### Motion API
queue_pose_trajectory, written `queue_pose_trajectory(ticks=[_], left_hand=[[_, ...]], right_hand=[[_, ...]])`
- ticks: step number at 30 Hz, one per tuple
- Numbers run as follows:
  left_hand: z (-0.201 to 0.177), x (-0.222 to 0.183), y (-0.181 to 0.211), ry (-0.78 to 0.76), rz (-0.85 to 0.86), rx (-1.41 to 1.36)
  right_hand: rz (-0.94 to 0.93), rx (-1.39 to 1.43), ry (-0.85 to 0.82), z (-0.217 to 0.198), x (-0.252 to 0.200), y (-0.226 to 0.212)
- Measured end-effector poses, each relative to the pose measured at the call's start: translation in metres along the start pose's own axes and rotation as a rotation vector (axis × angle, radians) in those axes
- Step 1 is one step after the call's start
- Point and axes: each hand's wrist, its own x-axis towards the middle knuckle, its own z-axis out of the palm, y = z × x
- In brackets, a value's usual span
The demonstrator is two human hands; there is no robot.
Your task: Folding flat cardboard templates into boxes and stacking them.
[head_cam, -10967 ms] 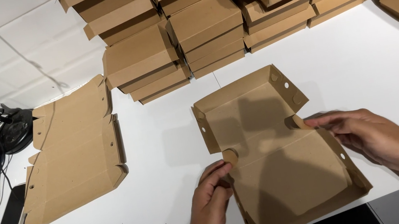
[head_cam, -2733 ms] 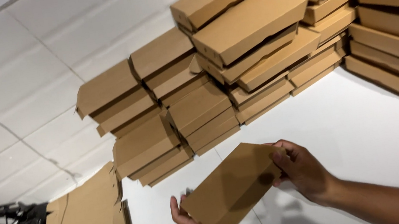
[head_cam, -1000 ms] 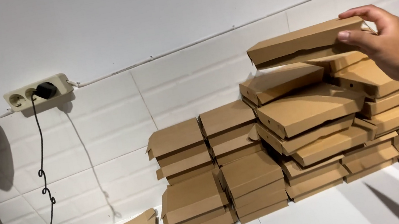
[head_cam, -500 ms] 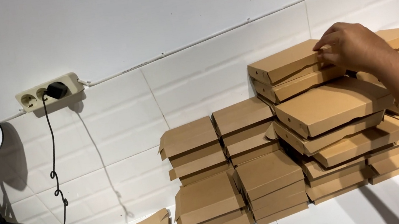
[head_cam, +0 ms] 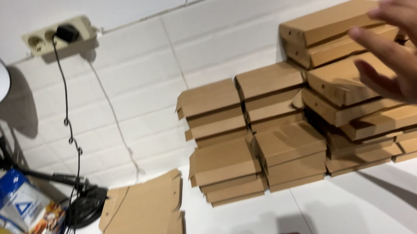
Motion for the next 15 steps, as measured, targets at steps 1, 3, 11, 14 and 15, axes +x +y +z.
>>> queue_pose_trajectory(ticks=[1, 3, 11, 14, 15], left_hand=[[-0.044, 0.043, 0.04, -0.015, -0.007, 0.035], [-0.103, 0.065, 0.058, -0.27, -0.197, -0.114], [-0.193, 0.084, -0.019, 0.199, -0.106, 0.372], [-0.228, 0.069, -0.067, 0.154, -0.529, 0.492], [-0.239, 0.065, -0.073, 0.056, -0.707, 0.517]], right_hand=[[-0.098, 0.147, 0.125, -0.021, -0.002, -0.017], [-0.212, 0.326, 0.134, -0.034, -0.036, -0.053], [0.038, 0.794, -0.39, -0.006, -0.21, -0.174], [0.25, 0.895, -1.093, 0.008, -0.247, -0.191], [0.42, 0.932, -1.165, 0.008, -0.244, -0.191]])
